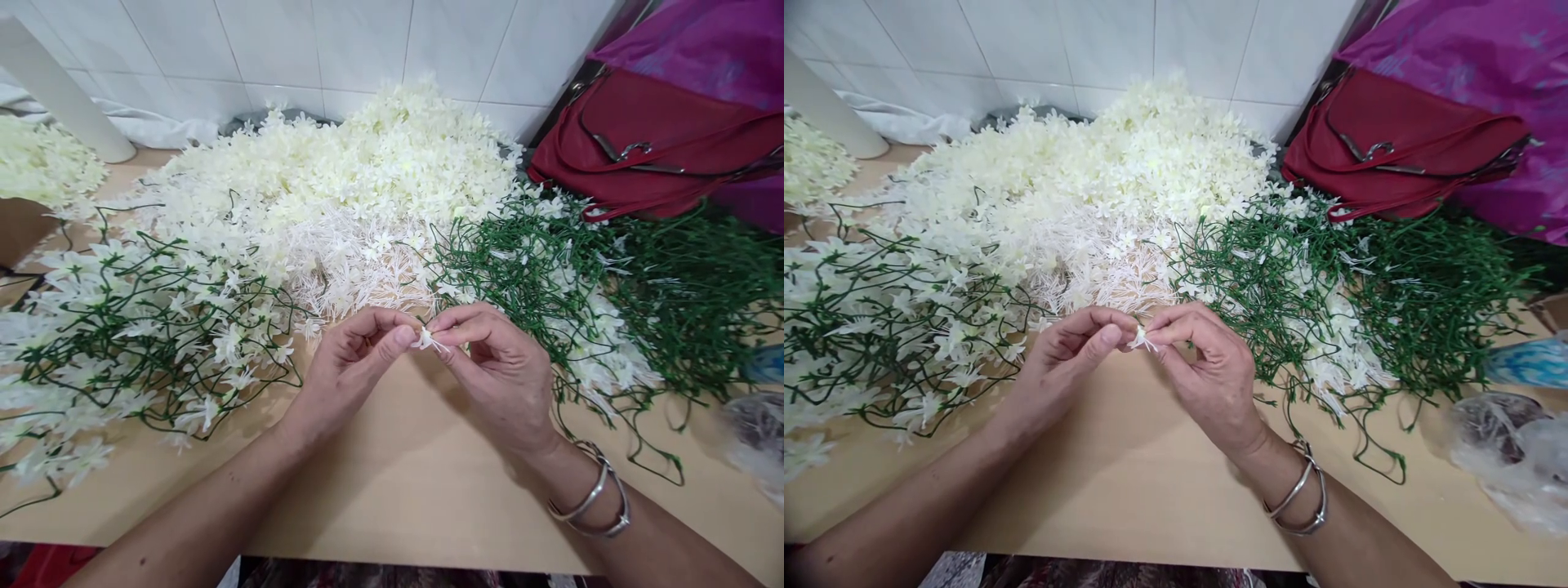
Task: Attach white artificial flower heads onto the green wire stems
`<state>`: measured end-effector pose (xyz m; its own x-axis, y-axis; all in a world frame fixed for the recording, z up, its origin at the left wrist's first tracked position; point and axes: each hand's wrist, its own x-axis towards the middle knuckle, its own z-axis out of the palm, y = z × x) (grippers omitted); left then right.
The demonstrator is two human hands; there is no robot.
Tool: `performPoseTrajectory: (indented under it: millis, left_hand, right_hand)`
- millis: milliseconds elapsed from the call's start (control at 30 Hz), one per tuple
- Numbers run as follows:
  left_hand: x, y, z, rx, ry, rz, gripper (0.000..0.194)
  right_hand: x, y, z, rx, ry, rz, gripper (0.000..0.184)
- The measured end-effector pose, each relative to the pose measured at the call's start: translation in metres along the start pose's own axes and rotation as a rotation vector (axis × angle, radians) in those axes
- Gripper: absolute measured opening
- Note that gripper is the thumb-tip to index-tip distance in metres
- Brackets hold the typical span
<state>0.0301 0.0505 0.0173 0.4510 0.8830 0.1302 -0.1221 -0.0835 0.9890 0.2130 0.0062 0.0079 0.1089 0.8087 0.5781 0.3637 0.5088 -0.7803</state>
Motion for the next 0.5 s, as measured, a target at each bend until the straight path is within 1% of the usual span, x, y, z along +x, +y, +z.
performPoseTrajectory:
  millis: [100,167,233,300,333,400,500]
  left_hand:
    - [0.000,0.001,0.000,0.033,0.010,0.006,0.016]
    - [0.000,0.001,-0.003,0.113,0.067,0.036,0.016]
    - [0.000,0.001,-0.008,0.268,0.156,0.113,0.015]
    - [0.002,0.002,-0.016,0.497,0.204,0.229,0.010]
    - [0.004,0.002,-0.020,0.622,0.195,0.290,0.008]
    - [0.006,0.003,-0.029,0.850,0.119,0.352,0.007]
    - [0.006,0.002,-0.039,1.120,-0.036,0.317,0.012]
  right_hand:
    - [0.000,0.000,0.000,0.041,-0.021,0.024,0.015]
    - [0.001,-0.001,0.000,0.051,-0.025,0.053,0.013]
    - [0.002,-0.001,-0.001,0.051,-0.013,0.082,0.011]
    - [0.004,0.000,-0.002,0.022,0.003,0.110,0.009]
    - [0.004,0.000,-0.003,-0.003,0.011,0.125,0.008]
    - [0.005,0.002,-0.006,-0.053,0.012,0.143,0.005]
    - [0.008,0.006,-0.008,-0.079,0.009,0.144,0.005]
